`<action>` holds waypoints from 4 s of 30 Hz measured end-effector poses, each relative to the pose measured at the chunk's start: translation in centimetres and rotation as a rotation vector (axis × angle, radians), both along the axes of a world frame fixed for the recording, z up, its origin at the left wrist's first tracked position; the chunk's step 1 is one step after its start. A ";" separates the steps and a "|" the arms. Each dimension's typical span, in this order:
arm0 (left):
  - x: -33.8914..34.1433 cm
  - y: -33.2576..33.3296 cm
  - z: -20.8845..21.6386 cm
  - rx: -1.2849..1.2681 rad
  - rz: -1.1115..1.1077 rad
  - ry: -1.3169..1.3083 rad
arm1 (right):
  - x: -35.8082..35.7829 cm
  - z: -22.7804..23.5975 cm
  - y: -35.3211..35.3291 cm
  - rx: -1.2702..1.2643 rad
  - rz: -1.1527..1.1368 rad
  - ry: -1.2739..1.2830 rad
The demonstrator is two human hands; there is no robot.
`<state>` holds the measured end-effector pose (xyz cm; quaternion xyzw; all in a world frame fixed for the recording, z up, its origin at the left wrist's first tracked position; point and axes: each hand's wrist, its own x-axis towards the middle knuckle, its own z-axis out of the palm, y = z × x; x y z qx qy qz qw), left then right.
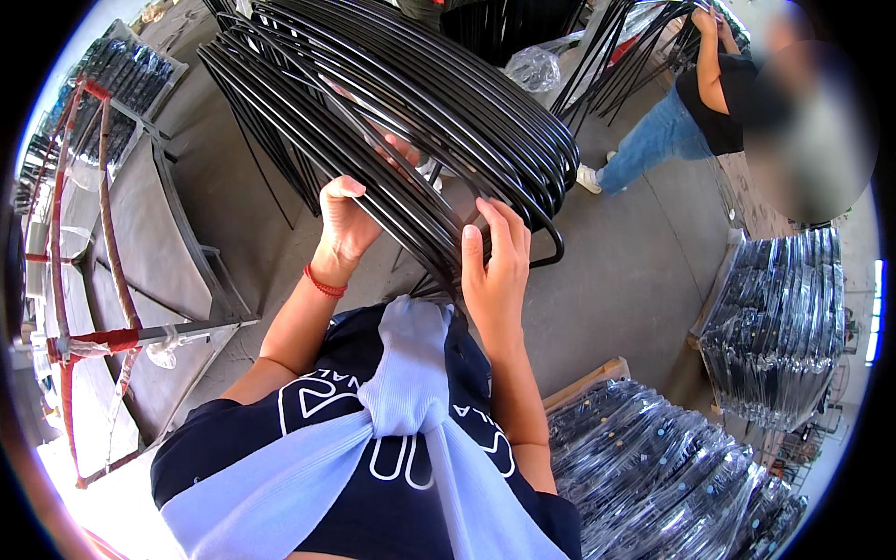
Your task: The person picks up black metal frames from a large stack on a rack, inspects them, and places them back. The person handles the frames one by one, occasionally adjusting their position before returning them to the pile.
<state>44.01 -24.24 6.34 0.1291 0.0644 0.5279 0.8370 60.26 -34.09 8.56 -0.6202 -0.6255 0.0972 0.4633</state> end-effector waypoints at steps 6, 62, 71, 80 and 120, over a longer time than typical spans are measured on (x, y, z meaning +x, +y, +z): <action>0.2 0.2 -0.1 -0.051 -0.018 0.009 | 0.1 -1.5 0.3 -0.138 0.049 0.096; -3.2 -2.9 -0.4 0.083 0.032 0.070 | -1.6 -0.9 0.6 -0.041 -0.185 -0.089; -3.4 -3.3 -0.4 0.075 0.040 0.062 | -1.0 -0.8 1.4 -0.060 -0.219 -0.226; -3.5 -3.4 -0.9 0.114 0.049 0.182 | -0.9 -0.9 2.0 -0.098 -0.209 -0.346; -2.2 -2.3 -0.6 0.131 0.035 0.232 | 0.0 0.0 3.2 0.015 -0.240 -0.432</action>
